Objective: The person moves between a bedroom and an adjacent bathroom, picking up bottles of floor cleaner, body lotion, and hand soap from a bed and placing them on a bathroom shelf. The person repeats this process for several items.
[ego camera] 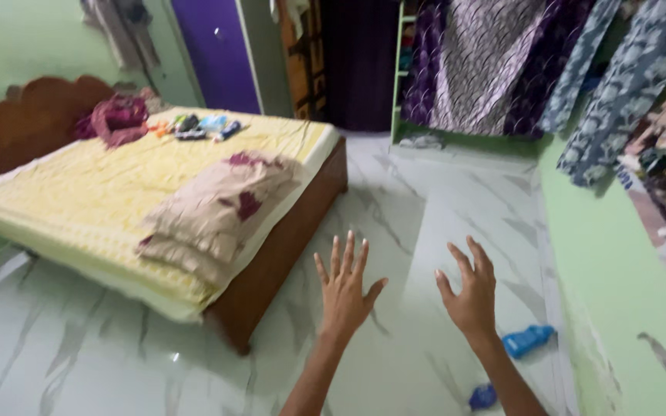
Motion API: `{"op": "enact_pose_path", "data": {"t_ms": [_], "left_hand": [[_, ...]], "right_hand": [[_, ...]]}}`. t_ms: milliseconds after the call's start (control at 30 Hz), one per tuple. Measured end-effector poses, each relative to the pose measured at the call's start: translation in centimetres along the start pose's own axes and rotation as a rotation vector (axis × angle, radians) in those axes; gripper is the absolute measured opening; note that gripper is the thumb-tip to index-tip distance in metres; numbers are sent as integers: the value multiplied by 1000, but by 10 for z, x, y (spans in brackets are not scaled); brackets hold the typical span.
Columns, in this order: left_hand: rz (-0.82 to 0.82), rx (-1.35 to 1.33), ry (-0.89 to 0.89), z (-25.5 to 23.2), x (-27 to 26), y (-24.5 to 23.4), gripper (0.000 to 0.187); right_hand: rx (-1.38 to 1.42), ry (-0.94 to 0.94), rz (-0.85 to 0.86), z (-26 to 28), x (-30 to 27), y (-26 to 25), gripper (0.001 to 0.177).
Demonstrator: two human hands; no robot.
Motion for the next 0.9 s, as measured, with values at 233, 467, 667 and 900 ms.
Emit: {"op": "enact_pose_path", "data": {"t_ms": [233, 467, 667, 900], "left_hand": [[-24, -56, 24, -7, 78, 95, 83], [6, -39, -55, 38, 141, 174, 85], [-106, 4, -54, 100, 210, 237, 84], [-92, -11, -64, 163, 331, 328, 83]], "right_hand": [[-32, 18, -6, -85, 55, 65, 56], [5, 17, 40, -147, 113, 157, 55], [24, -47, 57, -187, 164, 262, 58], [-46, -101, 130, -238, 260, 389, 68]]}}
Point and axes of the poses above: each hand's wrist, its own x-axis towards the middle knuckle, its own y-axis out of the palm, z = x × y, the point moved 8 cm from there along x, towards the middle knuckle, and after that the axes turned 9 degrees about -z, right-handed, at the moved point
